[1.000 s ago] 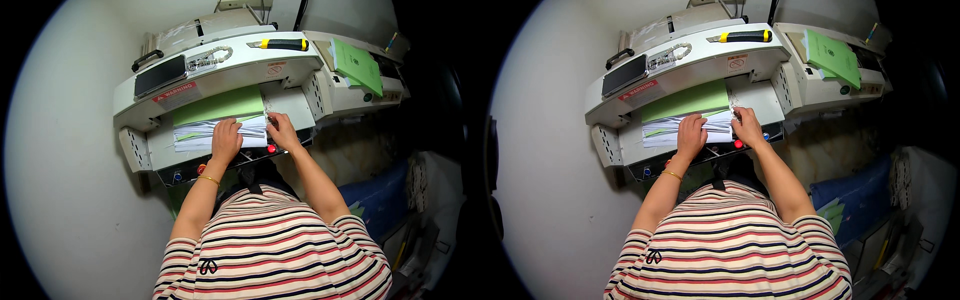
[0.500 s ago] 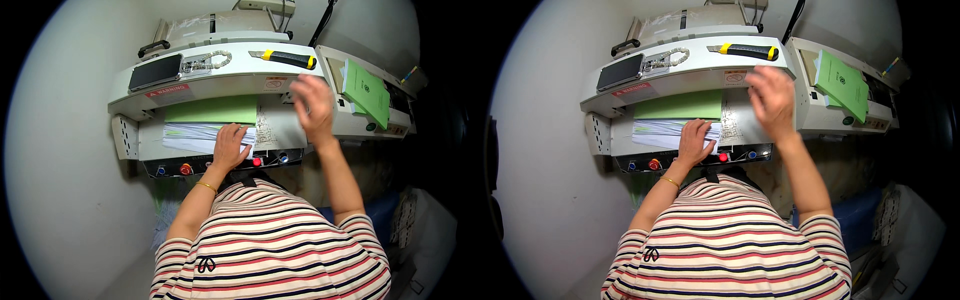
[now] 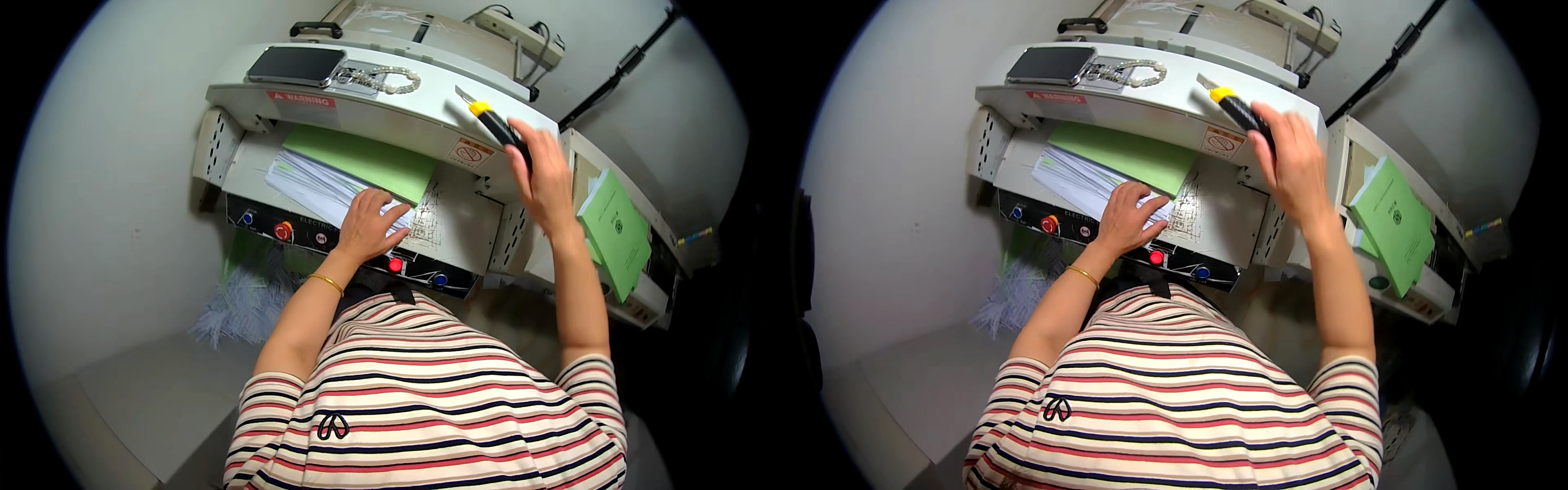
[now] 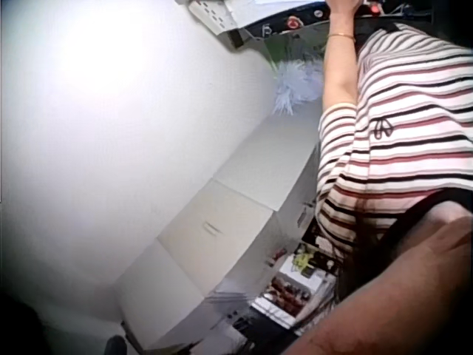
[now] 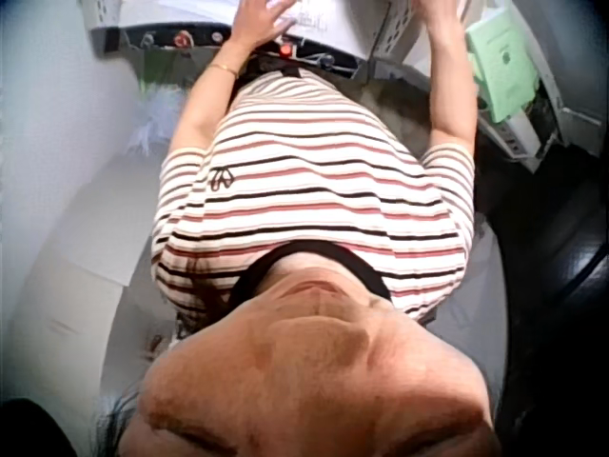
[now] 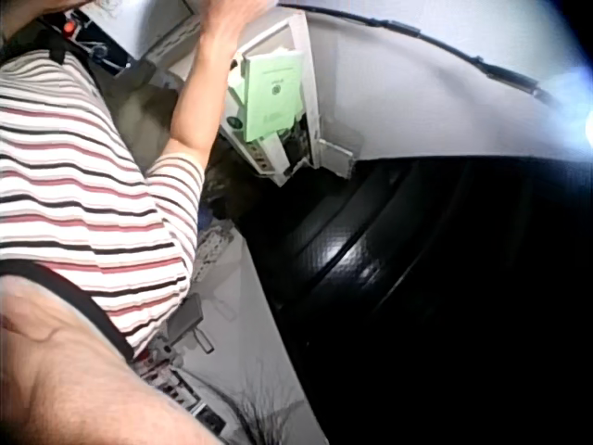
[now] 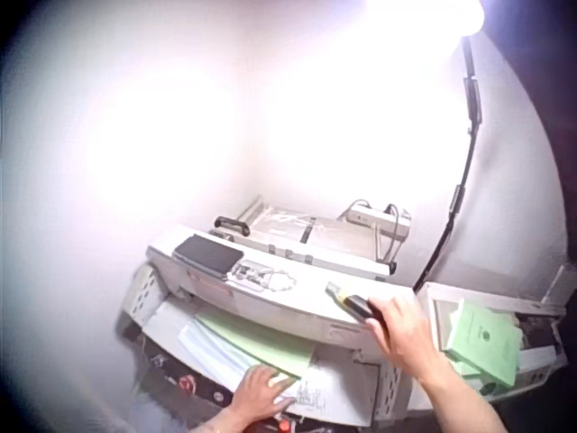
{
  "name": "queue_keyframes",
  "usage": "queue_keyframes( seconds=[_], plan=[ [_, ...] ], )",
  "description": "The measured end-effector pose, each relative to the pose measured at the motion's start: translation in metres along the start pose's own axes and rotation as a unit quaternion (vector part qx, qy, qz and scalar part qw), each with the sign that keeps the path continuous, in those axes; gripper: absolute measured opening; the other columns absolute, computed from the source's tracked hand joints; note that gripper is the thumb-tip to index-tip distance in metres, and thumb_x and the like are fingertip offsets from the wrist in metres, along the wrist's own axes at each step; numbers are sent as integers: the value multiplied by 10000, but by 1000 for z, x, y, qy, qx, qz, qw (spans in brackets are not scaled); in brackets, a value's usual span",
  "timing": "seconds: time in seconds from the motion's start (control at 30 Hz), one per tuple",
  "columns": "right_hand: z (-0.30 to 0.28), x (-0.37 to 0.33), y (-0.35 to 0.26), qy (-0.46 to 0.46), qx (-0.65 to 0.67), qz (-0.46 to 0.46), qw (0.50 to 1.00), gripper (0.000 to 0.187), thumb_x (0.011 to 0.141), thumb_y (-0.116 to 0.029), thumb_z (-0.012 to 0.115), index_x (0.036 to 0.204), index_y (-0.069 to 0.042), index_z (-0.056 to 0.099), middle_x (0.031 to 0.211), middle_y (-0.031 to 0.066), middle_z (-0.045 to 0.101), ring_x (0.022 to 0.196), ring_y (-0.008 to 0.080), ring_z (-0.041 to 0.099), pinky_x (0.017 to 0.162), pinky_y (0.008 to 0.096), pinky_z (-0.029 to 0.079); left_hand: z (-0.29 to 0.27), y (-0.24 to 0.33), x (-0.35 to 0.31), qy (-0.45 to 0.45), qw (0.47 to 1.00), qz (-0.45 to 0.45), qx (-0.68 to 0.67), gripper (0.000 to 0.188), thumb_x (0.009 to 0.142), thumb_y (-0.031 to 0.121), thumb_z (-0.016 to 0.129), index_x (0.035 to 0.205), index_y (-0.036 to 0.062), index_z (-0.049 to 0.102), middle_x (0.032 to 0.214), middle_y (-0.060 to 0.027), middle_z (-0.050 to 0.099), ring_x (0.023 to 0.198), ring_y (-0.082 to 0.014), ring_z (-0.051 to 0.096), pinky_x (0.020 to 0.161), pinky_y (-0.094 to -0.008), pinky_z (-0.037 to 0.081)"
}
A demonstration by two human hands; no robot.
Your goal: The person loads stacks of white paper with green covers into a paper cutter, aligns them, and operates the machine to trim the edges. They repeatedly remove the trimmed stacks, place them aside, and reload new stacks for further cutting.
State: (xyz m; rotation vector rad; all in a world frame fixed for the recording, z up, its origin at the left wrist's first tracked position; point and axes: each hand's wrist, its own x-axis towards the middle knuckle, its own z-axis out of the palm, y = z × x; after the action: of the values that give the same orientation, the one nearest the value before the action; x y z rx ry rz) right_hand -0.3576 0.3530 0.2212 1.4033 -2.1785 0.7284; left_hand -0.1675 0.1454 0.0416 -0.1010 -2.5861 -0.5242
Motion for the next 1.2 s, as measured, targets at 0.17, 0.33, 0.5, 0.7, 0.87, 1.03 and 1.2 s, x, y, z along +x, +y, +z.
queue_keyframes(
  seconds=[0.17, 0.33, 0.5, 0.7, 0.87, 1.03, 1.2],
  plan=[
    [3, -59, -45, -265, 359, 311, 839, 367, 906, -105, 643, 1251, -45, 534, 852, 74, 561, 713, 169, 554, 677, 344, 478, 0, 3, -1, 26, 999, -18, -15, 369, 752, 293, 736, 1072, 134, 644, 1149, -106, 549, 1127, -320, 505, 986, -445, 409],
    [45, -113, -29, -255, 162, 105, 948, 389, 854, -78, 657, 1220, -62, 527, 979, 158, 580, 826, 391, 609, 694, 460, 498, 4, 3, 0, 42, 999, -12, -7, 367, 740, 286, 736, 1058, 124, 653, 1106, -108, 561, 1091, -313, 529, 986, -445, 415],
    [58, -120, -22, -277, 111, 70, 952, 396, 844, -80, 659, 1218, -93, 528, 962, 132, 572, 835, 372, 617, 693, 456, 513, 4, 4, -2, 46, 999, -24, -4, 354, 735, 289, 734, 1042, 124, 667, 1083, -108, 565, 1085, -306, 535, 988, -442, 416],
    [68, -120, -23, -282, 88, 67, 953, 388, 853, -94, 651, 1221, -101, 531, 962, 123, 576, 855, 352, 620, 694, 446, 511, 3, 3, -3, 46, 999, -26, -4, 354, 738, 293, 732, 1046, 131, 670, 1090, -103, 564, 1099, -301, 530, 993, -438, 415],
    [69, -116, -23, -304, 74, 74, 947, 475, 857, -98, 644, 1306, -184, 512, 961, 120, 580, 849, 338, 623, 681, 453, 509, 3, 3, -3, 44, 999, -28, 3, 349, 740, 291, 730, 1047, 135, 670, 1094, -96, 563, 1104, -297, 527, 996, -440, 414],
    [68, -113, -24, -352, 29, 96, 931, 558, 875, -101, 618, 1375, -305, 476, 895, 109, 597, 793, 337, 635, 651, 463, 508, 3, 3, -2, 45, 999, -22, 7, 344, 739, 311, 727, 1032, 141, 669, 1072, -89, 562, 1075, -287, 531, 997, -430, 412],
    [68, -111, -22, -344, 27, 92, 934, 543, 874, -83, 609, 1364, -285, 488, 867, 110, 615, 758, 357, 638, 640, 465, 501, 3, 3, -2, 46, 999, -26, -5, 348, 727, 282, 729, 1033, 131, 662, 1072, -98, 559, 1073, -299, 539, 988, -445, 421]
  ],
)
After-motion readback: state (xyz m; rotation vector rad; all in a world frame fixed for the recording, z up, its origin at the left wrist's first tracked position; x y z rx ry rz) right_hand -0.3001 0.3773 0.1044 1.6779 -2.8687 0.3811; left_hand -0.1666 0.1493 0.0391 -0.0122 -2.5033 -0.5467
